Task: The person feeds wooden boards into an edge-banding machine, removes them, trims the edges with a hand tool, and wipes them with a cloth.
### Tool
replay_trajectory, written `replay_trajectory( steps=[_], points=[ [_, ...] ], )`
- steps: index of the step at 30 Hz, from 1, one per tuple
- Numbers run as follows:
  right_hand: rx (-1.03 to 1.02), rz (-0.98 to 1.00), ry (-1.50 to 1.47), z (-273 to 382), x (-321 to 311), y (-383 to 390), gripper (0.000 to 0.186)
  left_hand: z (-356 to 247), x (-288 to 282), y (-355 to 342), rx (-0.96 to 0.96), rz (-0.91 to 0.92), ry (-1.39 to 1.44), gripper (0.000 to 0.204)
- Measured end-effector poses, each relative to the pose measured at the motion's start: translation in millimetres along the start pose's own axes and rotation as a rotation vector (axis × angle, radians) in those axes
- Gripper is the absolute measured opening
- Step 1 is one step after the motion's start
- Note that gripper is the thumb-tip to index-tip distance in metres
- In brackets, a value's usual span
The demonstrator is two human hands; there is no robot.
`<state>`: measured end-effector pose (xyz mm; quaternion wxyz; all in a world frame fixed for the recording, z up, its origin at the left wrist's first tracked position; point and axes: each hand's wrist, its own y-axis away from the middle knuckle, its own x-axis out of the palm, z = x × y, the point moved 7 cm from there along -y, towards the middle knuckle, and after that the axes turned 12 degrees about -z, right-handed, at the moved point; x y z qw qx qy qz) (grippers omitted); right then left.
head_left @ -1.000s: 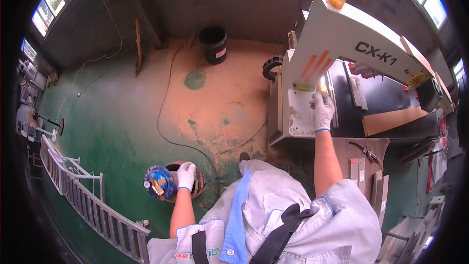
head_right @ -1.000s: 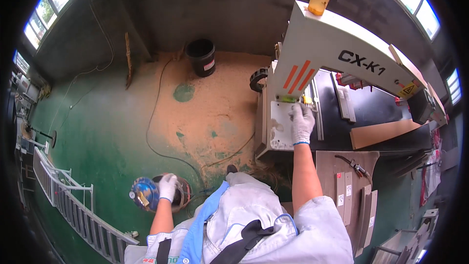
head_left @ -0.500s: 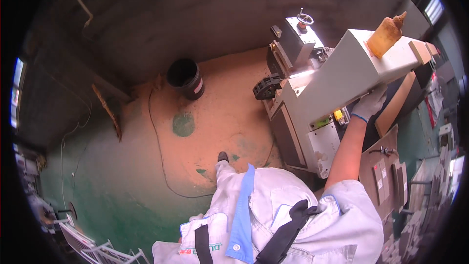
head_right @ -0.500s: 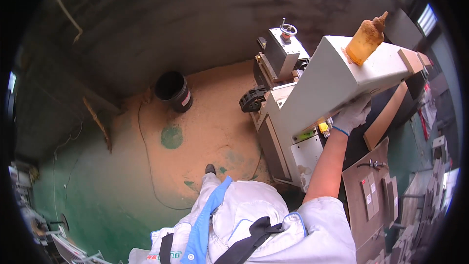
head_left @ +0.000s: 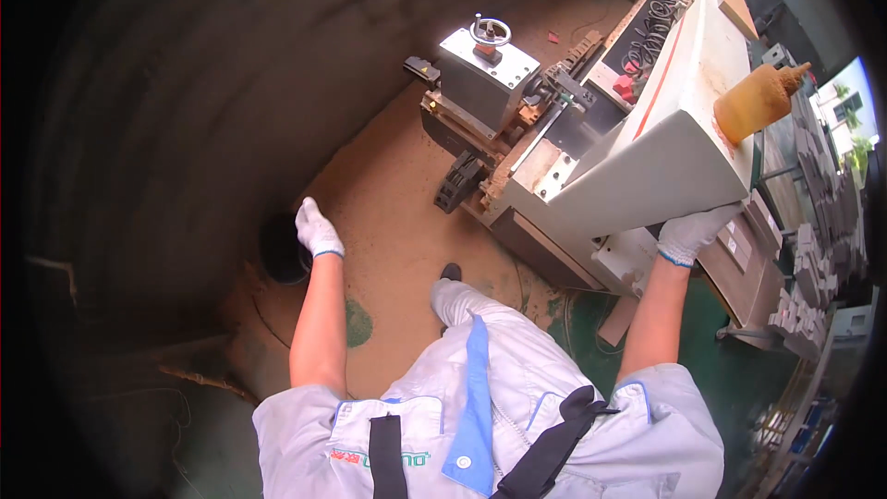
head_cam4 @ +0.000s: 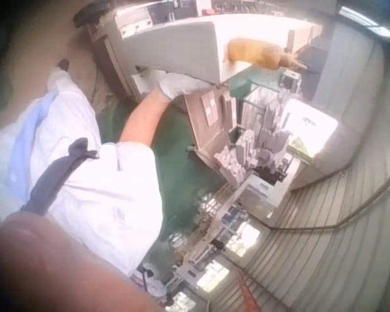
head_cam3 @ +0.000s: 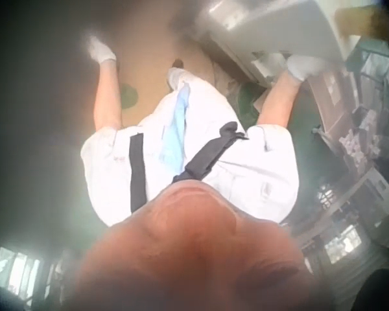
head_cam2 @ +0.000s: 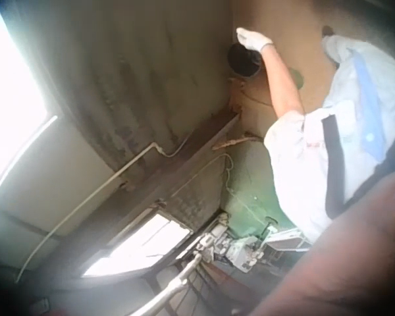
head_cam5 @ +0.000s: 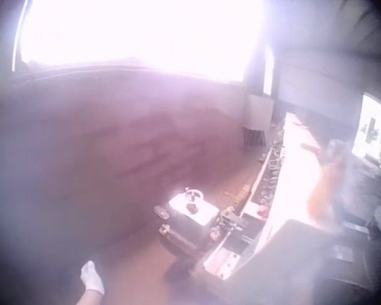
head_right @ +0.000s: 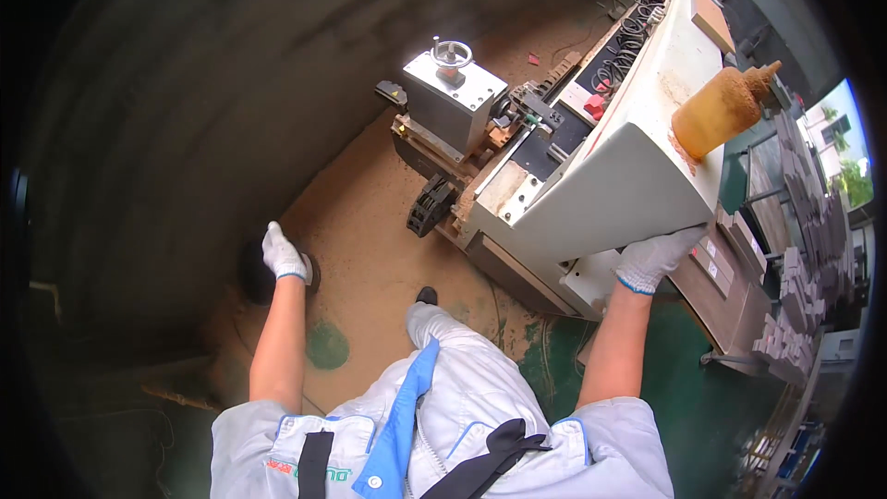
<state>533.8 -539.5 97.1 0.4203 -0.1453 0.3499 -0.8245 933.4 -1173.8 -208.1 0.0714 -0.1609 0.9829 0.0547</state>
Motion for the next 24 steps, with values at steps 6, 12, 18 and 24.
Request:
replay_trajectory(
  steps=[6,12,18,24],
  points=[
    [0.396,-0.386,-0.173,-0.2,-17.2,35.5,0.055,-10.7,237.0,139.9,-0.423,0.144,0.077,0.075],
    [0.365,-0.626,-0.125,33.5,24.4,29.7,0.079,-36.5,391.7,176.6,-0.594,0.054,-0.037,0.087],
    [0.348,-0.749,-0.109,56.7,55.6,32.3,0.081,-98.5,501.6,225.9,-0.487,0.372,0.062,0.039],
    [0.349,-0.729,0.027,46.8,41.3,30.7,0.083,-67.9,492.3,203.3,-0.452,0.455,-0.326,0.079]
  ],
)
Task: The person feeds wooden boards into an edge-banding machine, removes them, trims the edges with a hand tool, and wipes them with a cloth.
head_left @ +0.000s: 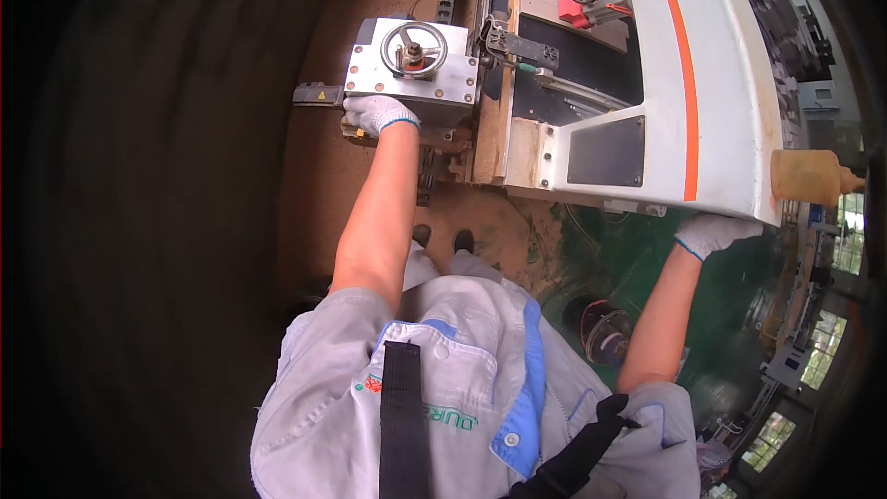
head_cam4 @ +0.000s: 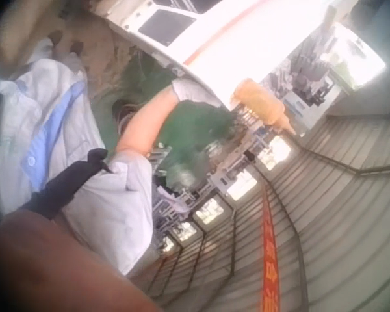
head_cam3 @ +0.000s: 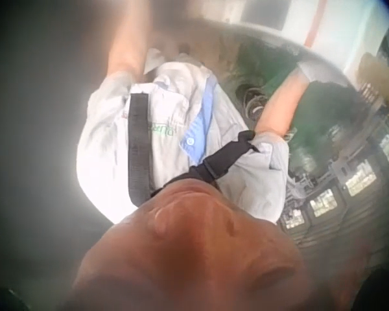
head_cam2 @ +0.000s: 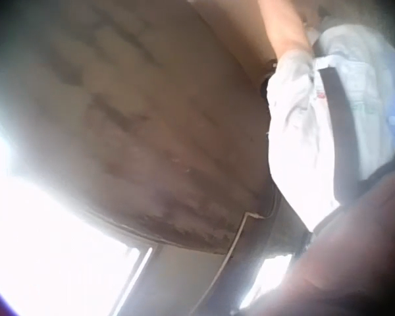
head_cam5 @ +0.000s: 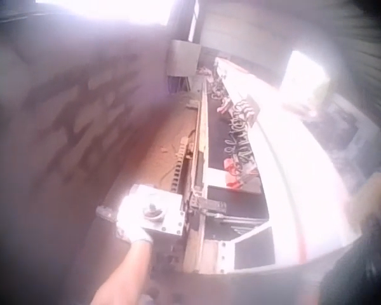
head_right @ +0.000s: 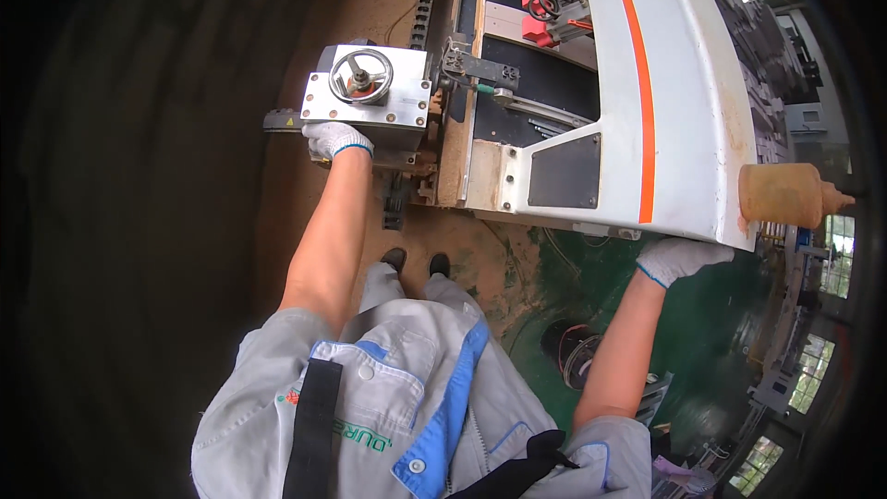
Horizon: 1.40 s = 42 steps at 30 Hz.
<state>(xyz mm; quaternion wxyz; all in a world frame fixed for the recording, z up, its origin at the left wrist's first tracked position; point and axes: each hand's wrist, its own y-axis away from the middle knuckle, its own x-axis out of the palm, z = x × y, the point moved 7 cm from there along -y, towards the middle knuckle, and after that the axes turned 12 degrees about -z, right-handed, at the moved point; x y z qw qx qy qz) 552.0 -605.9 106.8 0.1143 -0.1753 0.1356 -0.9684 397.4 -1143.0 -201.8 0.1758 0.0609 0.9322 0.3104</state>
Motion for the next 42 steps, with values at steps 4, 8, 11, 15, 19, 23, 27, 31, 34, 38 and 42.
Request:
replay_trajectory(
  steps=[4,8,11,15,19,23,27,31,34,38,42],
  points=[
    [0.048,0.169,0.287,-26.6,-64.4,8.4,0.068,33.8,-26.0,-58.6,0.397,0.063,-0.067,0.077],
    [0.042,0.212,0.687,-40.9,-220.0,35.7,0.060,134.1,-97.8,-105.4,0.618,0.241,-0.499,0.077],
    [0.386,0.114,0.799,-104.0,-369.8,62.2,0.048,235.1,-189.8,-195.1,0.724,0.455,-1.029,0.073],
    [0.740,-0.036,1.052,-130.7,-579.8,140.3,0.027,360.5,-273.6,-276.2,0.784,0.892,-1.902,0.074],
    [0.732,-0.191,1.353,-115.3,-775.4,275.7,0.042,381.3,-239.4,-176.1,0.861,1.376,-1.917,0.067],
    [1.248,-0.287,1.472,-113.7,-921.3,405.5,0.055,391.9,-178.6,-13.5,1.431,1.666,-1.955,0.052],
    [1.336,-0.658,1.232,-135.5,-949.0,416.9,0.050,443.1,-95.7,115.1,1.654,1.697,-1.748,0.046],
    [1.349,-0.728,0.953,-171.0,-948.6,334.0,0.037,558.2,-118.8,274.9,2.315,2.076,-1.619,0.039],
    [1.260,-0.718,0.676,-198.1,-867.7,209.5,0.029,599.6,-130.8,406.3,1.666,1.827,-1.636,0.037],
    [1.038,-0.437,1.005,-259.9,-865.8,96.1,0.047,650.1,-136.8,573.5,1.491,2.088,-1.584,0.050],
    [1.075,-0.333,0.974,-271.9,-831.7,-48.7,0.059,719.4,-66.4,665.6,1.368,2.212,-1.557,0.054]
  ],
)
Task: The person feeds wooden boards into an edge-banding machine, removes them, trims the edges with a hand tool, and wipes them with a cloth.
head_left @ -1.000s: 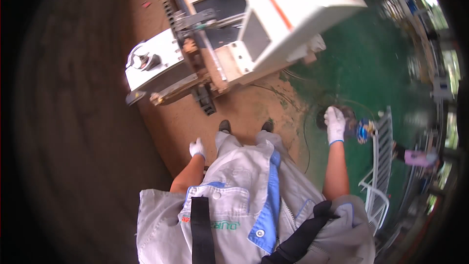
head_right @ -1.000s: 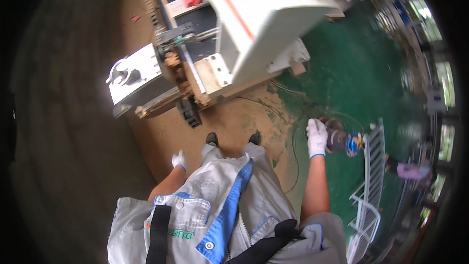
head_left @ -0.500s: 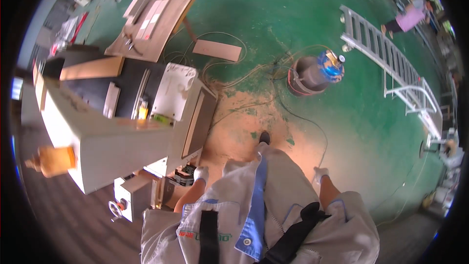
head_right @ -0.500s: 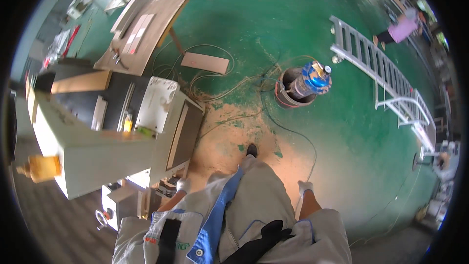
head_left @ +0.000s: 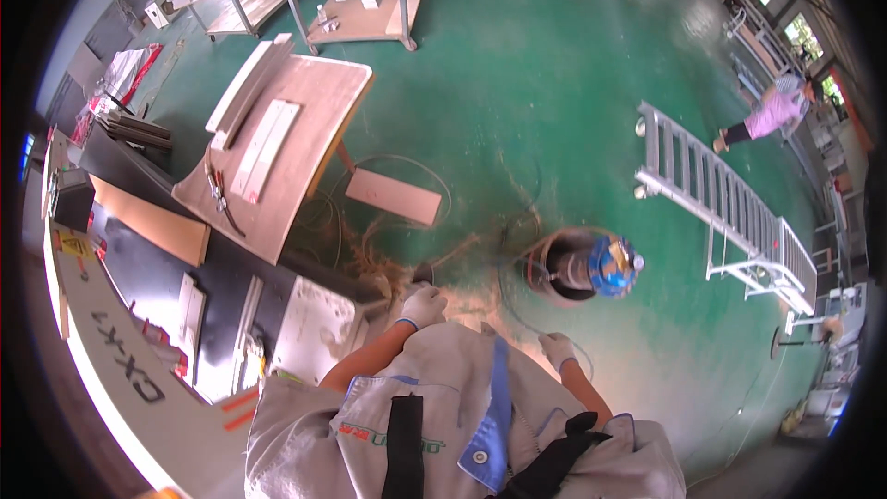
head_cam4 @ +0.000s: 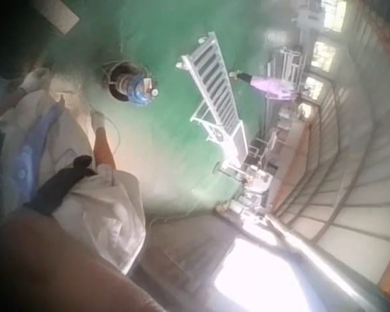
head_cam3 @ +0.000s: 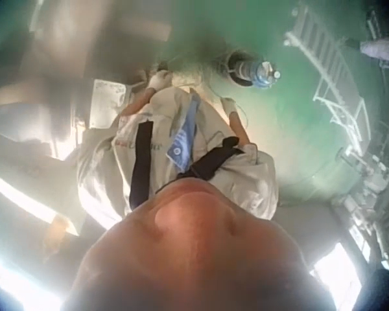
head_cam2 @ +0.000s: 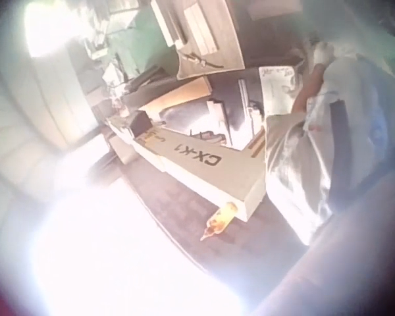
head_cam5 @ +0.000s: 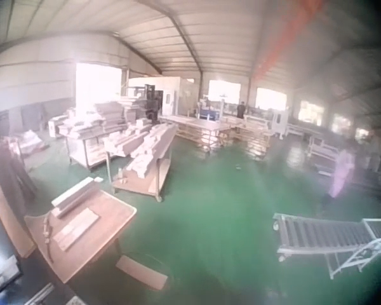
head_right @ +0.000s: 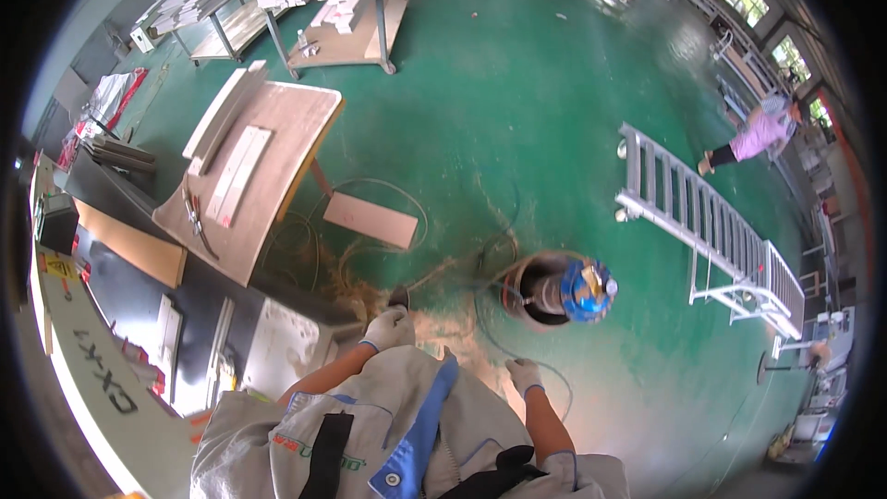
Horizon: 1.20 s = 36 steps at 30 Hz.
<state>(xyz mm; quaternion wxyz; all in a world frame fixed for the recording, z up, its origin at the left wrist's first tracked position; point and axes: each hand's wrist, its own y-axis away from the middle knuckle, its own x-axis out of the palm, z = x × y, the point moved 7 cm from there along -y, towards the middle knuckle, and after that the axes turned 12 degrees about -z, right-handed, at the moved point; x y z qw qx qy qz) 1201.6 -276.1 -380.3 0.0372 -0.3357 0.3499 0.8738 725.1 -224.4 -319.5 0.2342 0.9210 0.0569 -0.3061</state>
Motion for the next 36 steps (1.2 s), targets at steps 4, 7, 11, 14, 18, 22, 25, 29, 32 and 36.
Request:
replay_trajectory(
  steps=[4,7,11,14,18,22,25,29,32,36],
  points=[
    [0.264,-0.209,-0.225,24.6,-24.8,-65.4,0.026,-57.2,-73.5,-115.5,0.068,0.054,0.054,0.055],
    [0.410,-0.251,-0.463,120.3,-38.5,-105.6,0.015,-93.4,-143.5,-199.3,0.093,-0.007,0.115,0.053],
    [0.412,-0.088,-0.585,187.0,-1.9,-173.0,0.016,-159.2,-217.0,-342.9,0.131,-0.186,0.261,0.046],
    [-0.119,0.044,0.136,167.3,17.7,-294.9,0.022,-195.2,-266.5,-448.8,0.059,-0.208,0.732,0.037],
    [-0.020,0.042,0.411,288.9,18.2,-410.1,0.027,-219.5,-366.6,-540.8,0.041,-0.461,0.747,0.034],
    [-0.104,-0.075,0.454,462.8,-22.3,-564.5,0.034,-175.4,-418.7,-597.8,-0.329,-0.752,0.860,0.028],
    [-0.358,-0.065,0.646,691.1,-11.4,-639.2,0.044,-102.8,-421.2,-572.0,-0.628,-0.873,1.067,0.023],
    [-0.658,0.007,0.602,1018.2,42.1,-631.1,0.056,-91.5,-433.9,-570.3,-0.691,-0.994,1.330,0.023],
    [-0.872,0.091,0.539,1189.9,144.6,-613.3,0.056,-106.7,-445.4,-587.1,-0.772,-0.995,1.228,0.023],
    [-1.272,0.312,0.552,1338.5,308.5,-519.6,0.053,-107.4,-453.2,-601.1,-0.770,-1.157,1.205,0.022]
  ],
)
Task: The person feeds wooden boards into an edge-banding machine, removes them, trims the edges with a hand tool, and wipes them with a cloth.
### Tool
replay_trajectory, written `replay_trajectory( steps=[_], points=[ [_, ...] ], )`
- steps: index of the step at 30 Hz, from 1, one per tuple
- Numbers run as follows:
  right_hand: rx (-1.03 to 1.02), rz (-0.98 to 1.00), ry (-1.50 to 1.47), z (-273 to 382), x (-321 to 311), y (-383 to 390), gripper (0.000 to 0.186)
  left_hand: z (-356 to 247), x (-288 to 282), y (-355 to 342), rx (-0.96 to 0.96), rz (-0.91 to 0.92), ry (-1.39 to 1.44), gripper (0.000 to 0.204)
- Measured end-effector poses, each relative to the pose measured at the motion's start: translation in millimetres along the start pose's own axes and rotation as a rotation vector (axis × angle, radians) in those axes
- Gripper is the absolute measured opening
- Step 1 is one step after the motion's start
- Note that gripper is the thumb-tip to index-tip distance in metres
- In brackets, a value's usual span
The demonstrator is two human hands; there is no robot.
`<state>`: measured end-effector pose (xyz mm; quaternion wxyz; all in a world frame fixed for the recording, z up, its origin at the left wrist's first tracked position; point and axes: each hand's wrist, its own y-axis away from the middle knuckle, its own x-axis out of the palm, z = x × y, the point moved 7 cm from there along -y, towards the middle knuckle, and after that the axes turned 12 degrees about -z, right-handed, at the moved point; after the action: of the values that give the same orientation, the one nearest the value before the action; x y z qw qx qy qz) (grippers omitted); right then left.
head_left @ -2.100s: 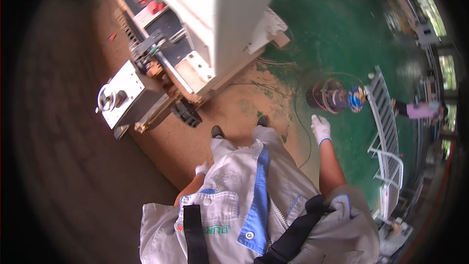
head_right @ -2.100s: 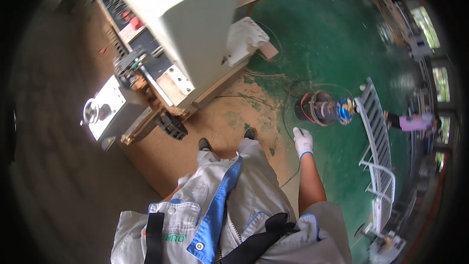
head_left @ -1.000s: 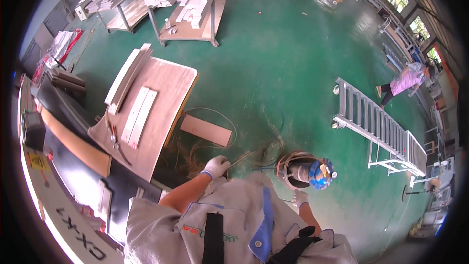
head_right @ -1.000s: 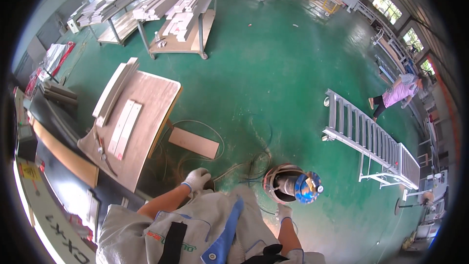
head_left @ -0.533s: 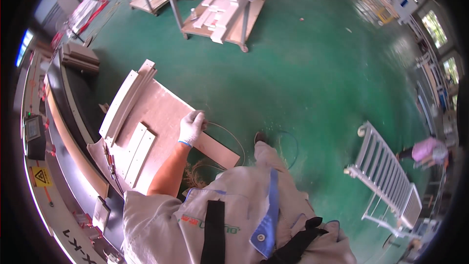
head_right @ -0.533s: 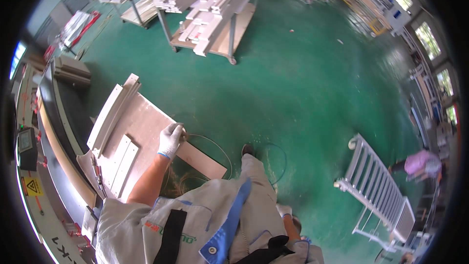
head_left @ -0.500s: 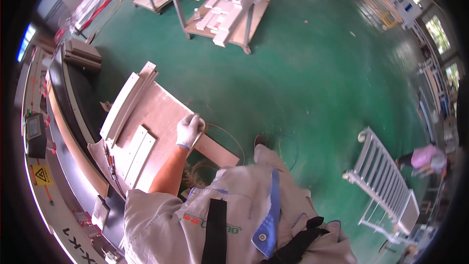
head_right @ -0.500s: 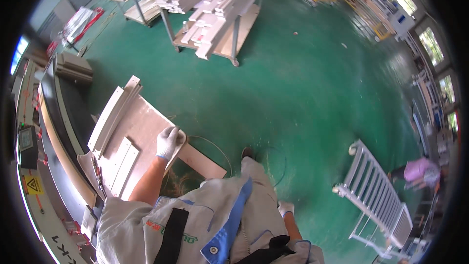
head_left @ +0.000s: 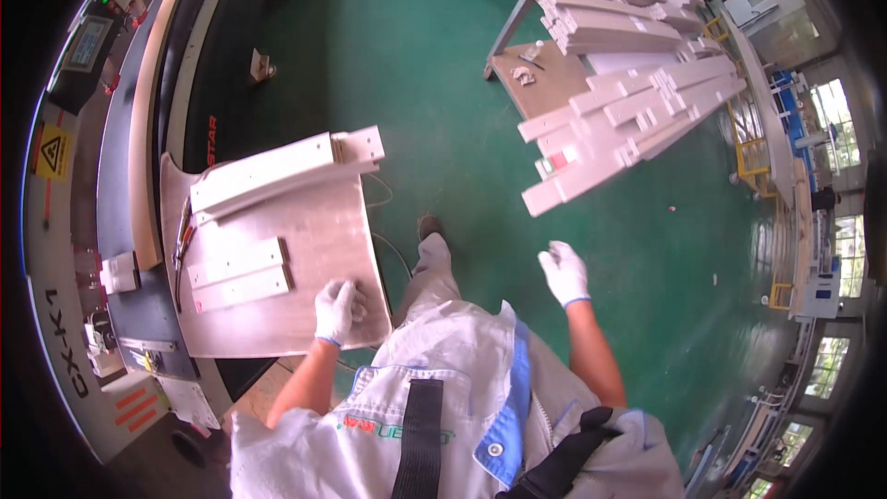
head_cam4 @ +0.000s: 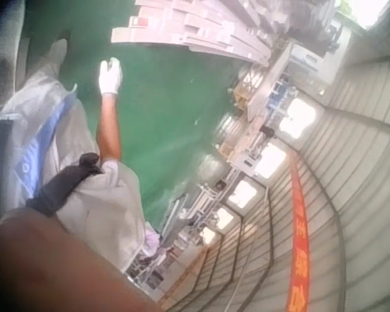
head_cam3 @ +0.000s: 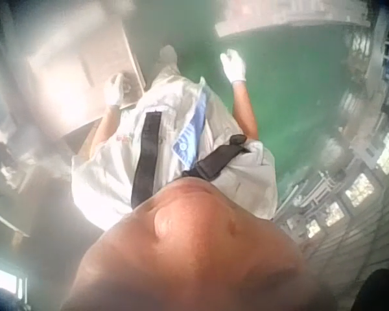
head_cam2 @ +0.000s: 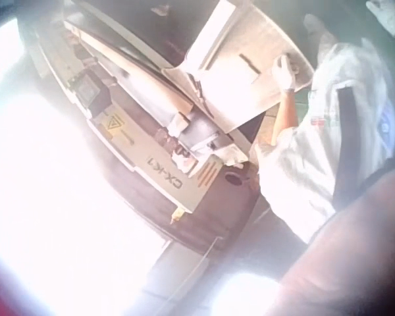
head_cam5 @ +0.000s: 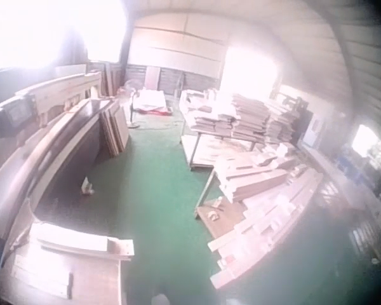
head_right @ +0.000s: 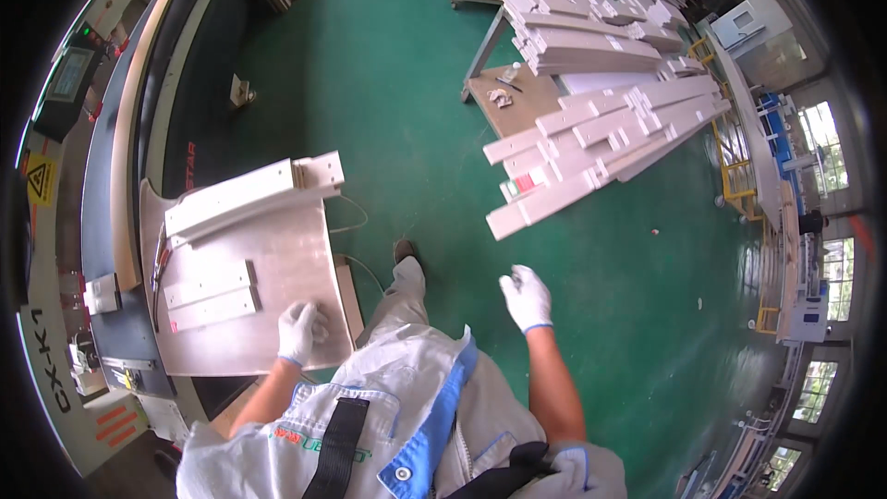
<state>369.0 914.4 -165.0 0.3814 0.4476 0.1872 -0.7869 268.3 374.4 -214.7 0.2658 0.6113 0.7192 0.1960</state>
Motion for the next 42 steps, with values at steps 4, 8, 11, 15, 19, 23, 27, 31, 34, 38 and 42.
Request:
replay_trajectory(
  steps=[4,8,11,15,19,23,27,31,34,38,42],
  points=[
    [-0.378,0.404,0.088,171.3,69.1,-97.0,0.052,0.4,10.9,0.9,-0.175,-0.232,0.123,0.020],
    [-0.613,0.533,0.135,244.9,140.4,-197.1,0.052,-37.4,25.3,-14.6,-0.081,-0.428,0.233,0.017],
    [-0.611,0.668,0.253,267.8,208.8,-264.6,0.054,-126.3,31.9,-13.9,0.315,-0.635,0.154,0.017],
    [-0.611,0.967,0.396,310.9,275.4,-316.9,0.064,-295.4,56.9,-17.7,0.801,-0.920,-0.417,0.028],
    [-0.661,1.088,0.506,315.6,368.9,-391.1,0.070,-340.1,67.0,-71.3,0.643,-1.071,-0.596,0.031],
    [-0.657,1.100,0.445,375.2,388.6,-479.4,0.067,-340.1,79.1,-103.3,0.331,-1.217,-0.667,0.022],
    [-0.681,0.999,0.534,418.1,408.5,-594.1,0.061,-347.6,81.5,-106.1,0.134,-1.346,-0.697,0.025],
    [-0.753,0.934,0.574,495.2,451.2,-651.7,0.059,-349.5,72.8,-124.8,-0.096,-1.299,-0.702,0.029],
    [-0.876,0.989,0.473,582.5,498.2,-625.6,0.059,-354.3,56.3,-133.9,-0.240,-1.324,-0.613,0.030],
    [-1.054,1.109,0.296,709.3,531.1,-523.4,0.059,-375.9,16.6,-150.8,-0.258,-1.455,-0.371,0.028],
    [-1.206,1.219,0.265,804.0,556.8,-442.5,0.063,-396.5,-50.8,-189.9,-0.055,-1.587,-0.333,0.027]
  ],
)
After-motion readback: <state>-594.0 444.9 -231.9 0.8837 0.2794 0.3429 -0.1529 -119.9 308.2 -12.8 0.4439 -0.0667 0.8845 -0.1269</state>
